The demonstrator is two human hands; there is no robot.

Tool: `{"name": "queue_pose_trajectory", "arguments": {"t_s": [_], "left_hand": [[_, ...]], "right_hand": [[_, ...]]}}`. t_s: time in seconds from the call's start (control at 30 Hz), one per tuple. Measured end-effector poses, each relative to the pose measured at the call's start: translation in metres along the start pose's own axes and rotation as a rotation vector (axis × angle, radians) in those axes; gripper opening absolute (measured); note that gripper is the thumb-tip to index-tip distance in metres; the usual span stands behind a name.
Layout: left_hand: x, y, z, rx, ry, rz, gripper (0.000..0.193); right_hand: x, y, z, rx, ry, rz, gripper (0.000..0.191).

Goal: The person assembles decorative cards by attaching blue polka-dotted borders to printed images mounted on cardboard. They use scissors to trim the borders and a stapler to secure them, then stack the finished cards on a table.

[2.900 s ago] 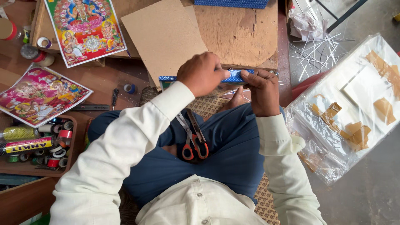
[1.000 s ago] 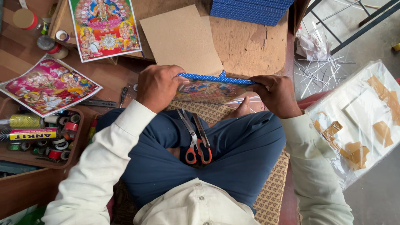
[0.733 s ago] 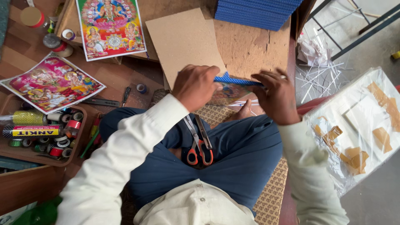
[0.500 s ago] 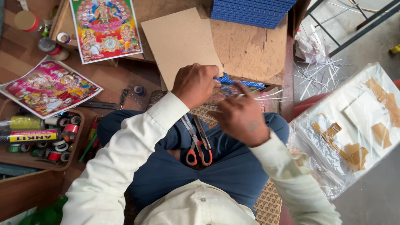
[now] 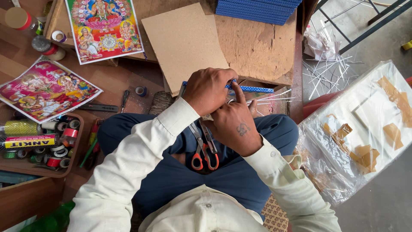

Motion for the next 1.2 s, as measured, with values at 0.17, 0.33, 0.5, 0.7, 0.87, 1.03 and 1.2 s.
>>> {"name": "queue_pose_trajectory", "arguments": {"t_s": [0.17, 0.33, 0.5, 0.7, 0.87, 1.03, 1.2], "left_hand": [[0.002, -0.002, 0.005, 0.005, 0.032, 0.021, 0.022], [0.003, -0.003, 0.011, 0.025, 0.058, 0.072, 0.026], [-0.003, 0.000, 0.011, -0.041, 0.048, 0.078, 0.024], [-0.010, 0.004, -0.006, -0.129, 0.076, 0.051, 0.029], [-0.014, 0.001, -0.009, -0.139, 0.084, 0.025, 0.036], [0.005, -0.019, 0.000, -0.288, -0.059, -0.044, 0.017], [0.020, -0.034, 0.022, -0.531, -0.286, -0.233, 0.019]], "right_hand": [[0.002, 0.003, -0.001, 0.033, -0.089, 0.044, 0.033], [0.002, 0.003, -0.004, 0.043, -0.093, 0.042, 0.038], [-0.001, 0.002, -0.001, 0.021, -0.128, 0.009, 0.038], [-0.007, 0.000, 0.000, -0.065, 0.010, -0.083, 0.034], [-0.038, 0.011, -0.014, 0.041, 0.398, -0.136, 0.013], [-0.051, 0.050, -0.017, 0.289, 0.673, 0.216, 0.038], [-0.048, 0.058, -0.001, 0.375, 0.681, 0.199, 0.043]]}}
Point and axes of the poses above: each hand's wrist, its own x-axis towards the middle knuckle, its own z-axis out of the palm, y = z × x, the point moved 5 cm from there along x, towards the middle knuckle, and after that the axes turned 6 degrees about -y, right-handed, at the moved point
